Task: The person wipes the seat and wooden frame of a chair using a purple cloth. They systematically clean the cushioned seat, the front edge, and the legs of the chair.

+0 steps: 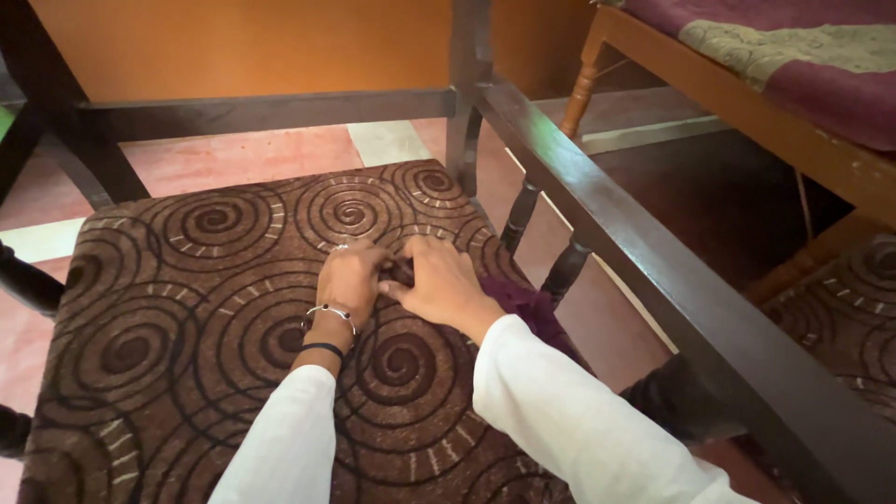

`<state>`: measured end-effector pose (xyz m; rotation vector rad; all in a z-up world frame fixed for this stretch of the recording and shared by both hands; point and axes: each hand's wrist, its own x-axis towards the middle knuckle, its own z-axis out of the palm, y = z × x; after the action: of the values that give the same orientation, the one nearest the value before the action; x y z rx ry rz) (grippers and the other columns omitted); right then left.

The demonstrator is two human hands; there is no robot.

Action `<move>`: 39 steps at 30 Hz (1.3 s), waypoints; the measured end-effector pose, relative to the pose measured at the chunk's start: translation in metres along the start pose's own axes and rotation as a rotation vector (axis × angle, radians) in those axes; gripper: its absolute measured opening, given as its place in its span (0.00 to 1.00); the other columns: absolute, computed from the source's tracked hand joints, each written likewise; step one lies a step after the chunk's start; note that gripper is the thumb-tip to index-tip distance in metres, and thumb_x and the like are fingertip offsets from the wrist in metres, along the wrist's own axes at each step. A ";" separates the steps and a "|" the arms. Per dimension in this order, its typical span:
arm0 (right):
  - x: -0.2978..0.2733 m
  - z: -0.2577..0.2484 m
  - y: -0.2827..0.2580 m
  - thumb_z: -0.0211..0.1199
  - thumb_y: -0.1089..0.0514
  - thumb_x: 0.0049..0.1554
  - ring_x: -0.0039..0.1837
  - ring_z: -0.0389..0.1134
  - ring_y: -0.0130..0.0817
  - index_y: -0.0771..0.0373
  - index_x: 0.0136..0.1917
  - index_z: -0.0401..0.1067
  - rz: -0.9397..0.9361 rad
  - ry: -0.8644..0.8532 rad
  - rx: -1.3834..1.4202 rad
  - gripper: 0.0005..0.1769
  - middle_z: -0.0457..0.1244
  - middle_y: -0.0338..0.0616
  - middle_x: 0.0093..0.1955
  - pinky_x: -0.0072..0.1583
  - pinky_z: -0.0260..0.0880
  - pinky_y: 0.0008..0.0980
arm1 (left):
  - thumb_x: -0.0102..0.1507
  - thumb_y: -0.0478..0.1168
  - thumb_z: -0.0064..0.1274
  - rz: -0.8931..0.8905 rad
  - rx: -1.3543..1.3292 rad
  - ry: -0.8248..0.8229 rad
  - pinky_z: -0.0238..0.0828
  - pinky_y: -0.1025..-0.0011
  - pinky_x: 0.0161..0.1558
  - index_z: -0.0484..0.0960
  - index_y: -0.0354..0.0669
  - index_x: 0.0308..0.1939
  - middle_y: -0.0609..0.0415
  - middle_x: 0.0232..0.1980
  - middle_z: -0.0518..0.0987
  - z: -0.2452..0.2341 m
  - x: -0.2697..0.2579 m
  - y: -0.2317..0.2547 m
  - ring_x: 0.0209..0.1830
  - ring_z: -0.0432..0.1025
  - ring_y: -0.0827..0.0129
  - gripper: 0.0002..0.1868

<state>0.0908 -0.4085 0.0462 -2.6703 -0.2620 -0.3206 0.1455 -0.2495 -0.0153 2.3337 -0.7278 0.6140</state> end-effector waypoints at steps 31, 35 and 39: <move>0.033 -0.008 0.022 0.69 0.57 0.52 0.34 0.69 0.47 0.66 0.40 0.75 -0.078 0.336 0.327 0.09 0.66 0.56 0.33 0.39 0.65 0.41 | 0.57 0.25 0.50 0.159 -0.252 0.160 0.74 0.57 0.48 0.85 0.39 0.43 0.46 0.44 0.83 -0.024 0.057 0.020 0.46 0.77 0.48 0.14; 0.040 0.026 0.035 0.66 0.59 0.53 0.35 0.69 0.44 0.66 0.40 0.72 -0.143 0.329 0.420 0.08 0.65 0.55 0.35 0.40 0.65 0.40 | 0.57 0.26 0.49 0.121 -0.241 0.160 0.73 0.57 0.49 0.85 0.39 0.42 0.45 0.43 0.82 0.003 0.049 -0.002 0.47 0.76 0.47 0.13; 0.035 0.053 0.033 0.66 0.59 0.53 0.32 0.67 0.45 0.66 0.39 0.73 0.028 0.298 0.421 0.08 0.64 0.56 0.31 0.38 0.64 0.41 | 0.58 0.25 0.49 0.041 -0.268 0.102 0.72 0.57 0.47 0.84 0.39 0.41 0.44 0.44 0.82 0.020 0.034 -0.017 0.46 0.76 0.46 0.12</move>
<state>0.1416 -0.4100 -0.0044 -2.1770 -0.1754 -0.5782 0.1862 -0.2628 -0.0171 2.0321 -0.7619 0.6091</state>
